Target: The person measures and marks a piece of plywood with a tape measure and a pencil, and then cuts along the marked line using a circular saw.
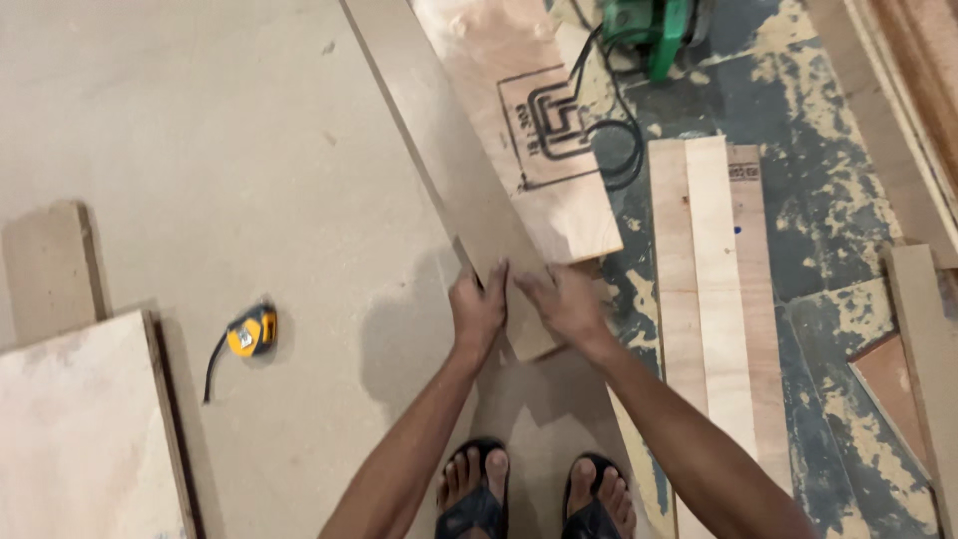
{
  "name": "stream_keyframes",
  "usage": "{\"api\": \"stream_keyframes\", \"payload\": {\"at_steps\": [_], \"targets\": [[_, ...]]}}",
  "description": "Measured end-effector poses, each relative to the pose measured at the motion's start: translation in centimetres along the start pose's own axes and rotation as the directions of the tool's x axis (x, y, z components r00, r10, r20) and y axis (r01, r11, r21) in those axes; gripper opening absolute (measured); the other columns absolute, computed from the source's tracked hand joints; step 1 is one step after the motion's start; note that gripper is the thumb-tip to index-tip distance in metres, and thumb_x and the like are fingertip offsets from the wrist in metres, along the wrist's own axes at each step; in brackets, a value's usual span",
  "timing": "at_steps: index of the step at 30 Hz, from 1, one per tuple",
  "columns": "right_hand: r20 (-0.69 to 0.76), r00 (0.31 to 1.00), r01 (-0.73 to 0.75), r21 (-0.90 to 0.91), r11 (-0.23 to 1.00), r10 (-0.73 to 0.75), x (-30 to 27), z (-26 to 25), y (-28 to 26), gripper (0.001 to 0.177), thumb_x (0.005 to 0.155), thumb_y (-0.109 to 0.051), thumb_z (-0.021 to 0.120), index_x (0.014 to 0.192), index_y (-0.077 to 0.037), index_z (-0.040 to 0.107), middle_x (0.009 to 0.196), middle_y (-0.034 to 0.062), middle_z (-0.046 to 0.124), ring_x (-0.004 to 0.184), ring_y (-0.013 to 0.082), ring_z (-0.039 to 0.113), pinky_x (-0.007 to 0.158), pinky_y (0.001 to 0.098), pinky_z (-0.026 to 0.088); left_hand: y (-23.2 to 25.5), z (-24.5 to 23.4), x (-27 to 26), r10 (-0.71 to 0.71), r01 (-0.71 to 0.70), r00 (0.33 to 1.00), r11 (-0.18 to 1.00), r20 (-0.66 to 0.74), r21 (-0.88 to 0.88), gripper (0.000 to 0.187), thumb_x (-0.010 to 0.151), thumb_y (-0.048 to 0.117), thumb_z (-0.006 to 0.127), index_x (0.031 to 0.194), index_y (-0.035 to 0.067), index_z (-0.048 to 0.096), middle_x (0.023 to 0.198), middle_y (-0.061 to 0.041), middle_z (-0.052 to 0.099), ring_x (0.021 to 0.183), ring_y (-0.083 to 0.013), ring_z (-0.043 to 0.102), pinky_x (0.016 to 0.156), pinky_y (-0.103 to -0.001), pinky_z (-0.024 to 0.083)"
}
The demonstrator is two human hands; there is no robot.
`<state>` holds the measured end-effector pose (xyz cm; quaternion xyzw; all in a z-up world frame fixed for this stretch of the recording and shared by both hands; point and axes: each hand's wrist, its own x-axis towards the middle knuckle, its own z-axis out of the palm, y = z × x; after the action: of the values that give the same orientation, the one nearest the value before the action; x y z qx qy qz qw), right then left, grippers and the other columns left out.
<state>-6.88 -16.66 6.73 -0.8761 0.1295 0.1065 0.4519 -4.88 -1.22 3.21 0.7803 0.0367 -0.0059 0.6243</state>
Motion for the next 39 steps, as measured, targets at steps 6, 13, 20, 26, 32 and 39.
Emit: {"api": "stream_keyframes", "payload": {"at_steps": [6,13,20,26,32,39], "targets": [[-0.098,0.991,0.106,0.188,0.976,-0.089,-1.7,-0.3,2.1,0.057,0.092,-0.051,0.068,0.117,0.001,0.069,0.1,0.0171,0.078,0.089,0.0275,0.076,0.08,0.0376,0.057,-1.5,2.5,-0.2,-0.19,0.185,0.98,0.979,0.063,0.088,0.041,0.1,0.033,0.062,0.101,-0.008,0.067,0.08,-0.022,0.074,0.069,-0.0209,0.068,0.066,-0.039,0.055],[-0.165,0.984,0.093,0.152,0.984,-0.068,-0.7,-0.7,4.7,0.056,0.093,-0.048,0.068,0.117,0.003,0.07,0.1,0.0189,0.077,0.09,0.0279,0.075,0.079,0.0376,0.057,-4.0,4.5,0.3,-0.219,0.201,0.957,0.974,0.19,0.108,0.044,0.106,0.035,0.053,0.098,-0.007,0.065,0.078,-0.019,0.071,0.071,-0.0196,0.065,0.066,-0.037,0.054],[-0.228,0.974,0.057,0.234,0.971,-0.002,0.6,0.4,6.2,0.052,0.097,-0.045,0.065,0.117,0.003,0.067,0.101,0.0212,0.075,0.092,0.0308,0.075,0.08,0.0385,0.056,-3.9,4.5,2.1,-0.309,0.252,0.928,0.932,0.208,0.261,0.046,0.106,0.035,0.054,0.091,-0.008,0.065,0.071,-0.019,0.067,0.064,-0.0208,0.061,0.062,-0.039,0.051],[-0.185,0.982,0.012,0.228,0.974,0.031,1.7,0.0,6.1,0.051,0.097,-0.047,0.066,0.109,0.002,0.069,0.097,0.02,0.075,0.089,0.0312,0.075,0.078,0.0391,0.056,-3.6,4.6,2.7,-0.397,0.376,0.888,0.918,0.233,0.128,0.041,0.104,0.034,0.055,0.089,-0.003,0.064,0.066,-0.008,0.063,0.058,-0.0123,0.054,0.053,-0.034,0.047],[-0.134,0.979,-0.112,0.285,0.952,0.156,1.3,0.6,6.3,0.05,0.096,-0.047,0.066,0.107,0.001,0.07,0.085,0.0188,0.076,0.078,0.0291,0.076,0.073,0.0381,0.057,-4.3,4.4,2.4,-0.355,0.349,0.897,0.934,0.263,0.071,0.04,0.106,0.034,0.053,0.089,-0.001,0.065,0.066,-0.002,0.06,0.058,-0.007,0.051,0.051,-0.028,0.044],[-0.142,0.986,-0.036,0.307,0.951,0.083,1.0,0.4,7.3,0.044,0.098,-0.034,0.068,0.121,0.003,0.066,0.103,0.0185,0.077,0.096,0.0215,0.076,0.079,0.0334,0.057,-3.9,3.8,2.2,-0.374,0.375,0.867,0.925,0.33,0.062,0.043,0.108,0.035,0.051,0.087,-0.002,0.061,0.066,-0.001,0.058,0.058,-0.0073,0.053,0.052,-0.029,0.046]]}}
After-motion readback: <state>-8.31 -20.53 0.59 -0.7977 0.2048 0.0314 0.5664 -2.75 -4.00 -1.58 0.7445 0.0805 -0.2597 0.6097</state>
